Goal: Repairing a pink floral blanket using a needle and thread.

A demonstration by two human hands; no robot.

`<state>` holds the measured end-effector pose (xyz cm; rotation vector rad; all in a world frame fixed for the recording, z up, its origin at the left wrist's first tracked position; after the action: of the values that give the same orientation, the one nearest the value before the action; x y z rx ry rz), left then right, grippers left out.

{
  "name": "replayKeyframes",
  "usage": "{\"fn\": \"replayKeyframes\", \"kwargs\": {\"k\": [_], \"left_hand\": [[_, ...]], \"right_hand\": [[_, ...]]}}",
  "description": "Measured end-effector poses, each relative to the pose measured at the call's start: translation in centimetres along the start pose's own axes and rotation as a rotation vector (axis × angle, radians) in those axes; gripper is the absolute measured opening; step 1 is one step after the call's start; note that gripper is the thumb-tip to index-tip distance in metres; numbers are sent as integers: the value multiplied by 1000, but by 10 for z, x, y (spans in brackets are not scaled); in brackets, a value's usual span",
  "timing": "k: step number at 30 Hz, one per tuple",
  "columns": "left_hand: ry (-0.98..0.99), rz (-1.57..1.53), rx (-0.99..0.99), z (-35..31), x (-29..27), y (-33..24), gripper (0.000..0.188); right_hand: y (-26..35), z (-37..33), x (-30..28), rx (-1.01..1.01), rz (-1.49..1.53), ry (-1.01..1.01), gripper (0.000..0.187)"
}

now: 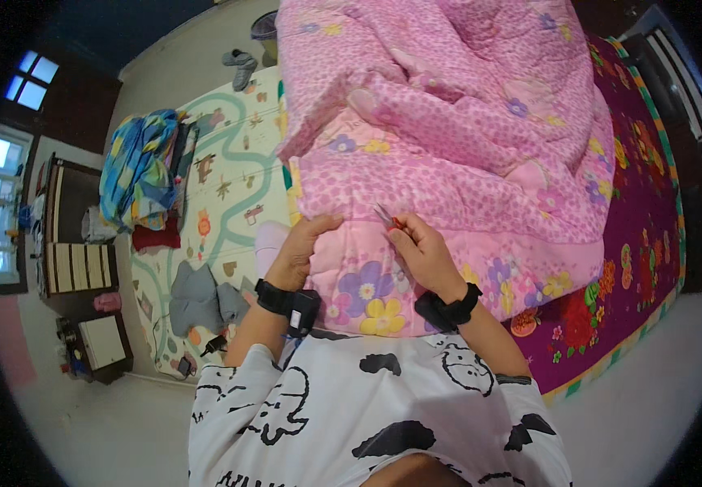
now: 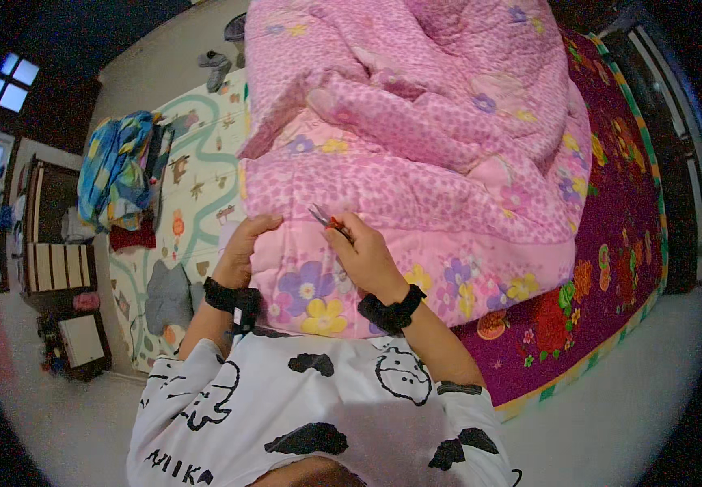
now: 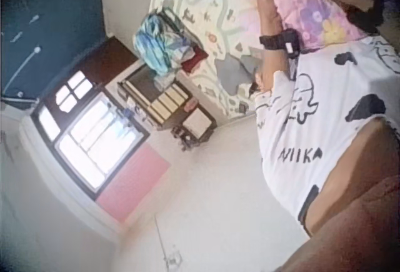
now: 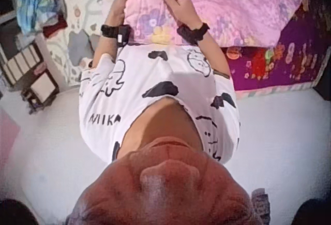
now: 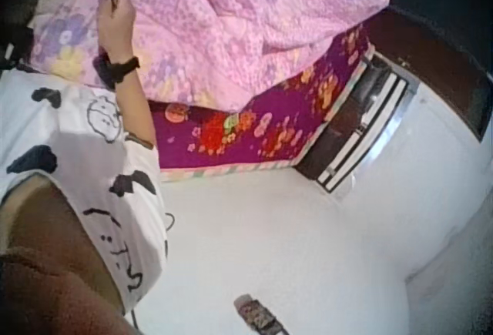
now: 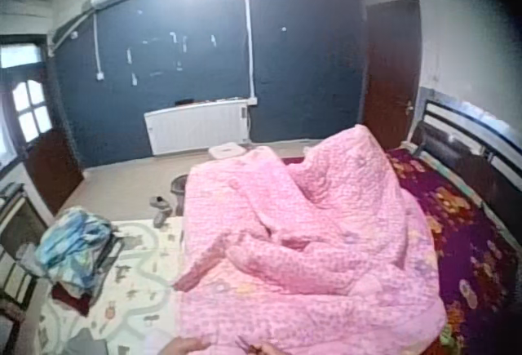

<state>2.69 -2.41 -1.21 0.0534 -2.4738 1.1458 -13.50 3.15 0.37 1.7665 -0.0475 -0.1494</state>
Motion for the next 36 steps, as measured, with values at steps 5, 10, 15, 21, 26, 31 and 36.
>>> {"fn": "replayKeyframes", "kwargs": {"k": [5,10,15,21,26,31,36], "left_hand": [[-82,41,72,4,-14,12,11],[-131,71,72,2,-9,9,9],[-146,107,71,-1,-7,6,8],[-107,69,53,-3,-8,10,6],[-94,4,0,-2,-9,16,6],[-91,-39,0,1,-16,22,9],[-76,-77,3,7,-18,27,9]], "right_hand": [[-2,2,2,-24,-121,3,19],[-3,7,-3,-33,-260,0,22],[-5,10,-7,-100,-283,-77,23],[6,6,-3,-150,-322,-105,20],[-1,13,-8,-133,-286,-181,19],[-5,15,-16,-35,-207,-193,18],[2,-1,-3,-137,-275,-19,18]]}}
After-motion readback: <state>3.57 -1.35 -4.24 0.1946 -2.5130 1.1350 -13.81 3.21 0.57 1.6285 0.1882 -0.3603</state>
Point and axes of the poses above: each hand's wrist, its own z-axis towards the middle knuckle, its own x-axis out of the palm, y = z × x, the point moved 8 cm from there along z, towards the middle knuckle, and after that the axes turned 4 degrees about -y, right-handed, at the moved point
